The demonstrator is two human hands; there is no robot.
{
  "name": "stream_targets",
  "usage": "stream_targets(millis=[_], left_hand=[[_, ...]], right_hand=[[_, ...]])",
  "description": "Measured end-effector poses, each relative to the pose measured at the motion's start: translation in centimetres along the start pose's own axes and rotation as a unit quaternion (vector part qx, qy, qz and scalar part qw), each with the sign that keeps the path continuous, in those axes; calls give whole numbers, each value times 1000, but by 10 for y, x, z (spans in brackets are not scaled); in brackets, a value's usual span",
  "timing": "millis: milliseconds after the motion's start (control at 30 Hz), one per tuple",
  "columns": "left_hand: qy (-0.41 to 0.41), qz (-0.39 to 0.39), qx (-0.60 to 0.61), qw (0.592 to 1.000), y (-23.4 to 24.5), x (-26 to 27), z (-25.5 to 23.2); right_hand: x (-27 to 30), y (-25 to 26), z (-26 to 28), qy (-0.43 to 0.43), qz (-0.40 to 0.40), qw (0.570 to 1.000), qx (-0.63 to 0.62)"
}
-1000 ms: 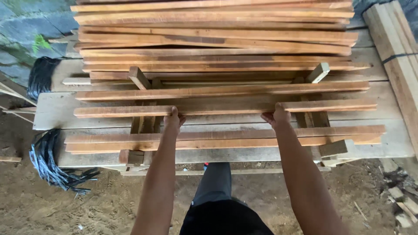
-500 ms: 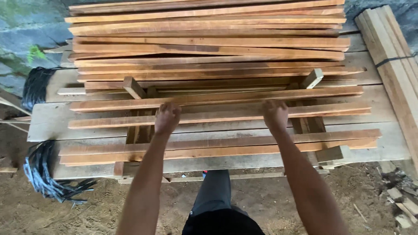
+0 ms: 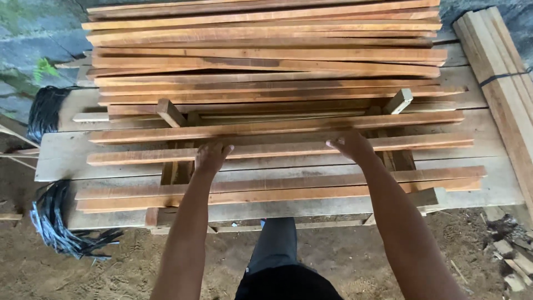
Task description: Organizing wooden planks on a workbench and using a marking gauge to scribe lines for layout.
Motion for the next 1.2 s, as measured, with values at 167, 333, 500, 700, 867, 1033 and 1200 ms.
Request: stream_targets(millis=[167,333,500,700,867,1033,1200], left_hand=[[56,61,-23,996,0,16,-3],[0,-2,-3,1000,0,27,-7],[-14,2,6,1000,4,50,-15],[17,43,-23,999,0,71,-15],[5,23,-32,999,5,92,-26],[-54,-64,-45,995,11,100,-37],[20,-25,-69,997,9,100,-41]], right_hand=[[17,0,8,-42,28,999,9],[30,-15,2,-28,37,997,60],[54,-23,7,3,20,997,71],[78,-28,3,-30,-11,999,23],[93,-34,7,-2,-48,996,73],[101,-42,9,-32,-77,992,92],[93,-51,10,-7,-100,981,166]])
Point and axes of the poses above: each hand's wrist, its own x-axis away from the middle knuckle, its own y-axis out of the back of the hand, z = x × y, the point moved 8 cm from there along -x, towards the middle knuckle, and after that the axes turned 14 degrees about x, right-handed, at the moved point
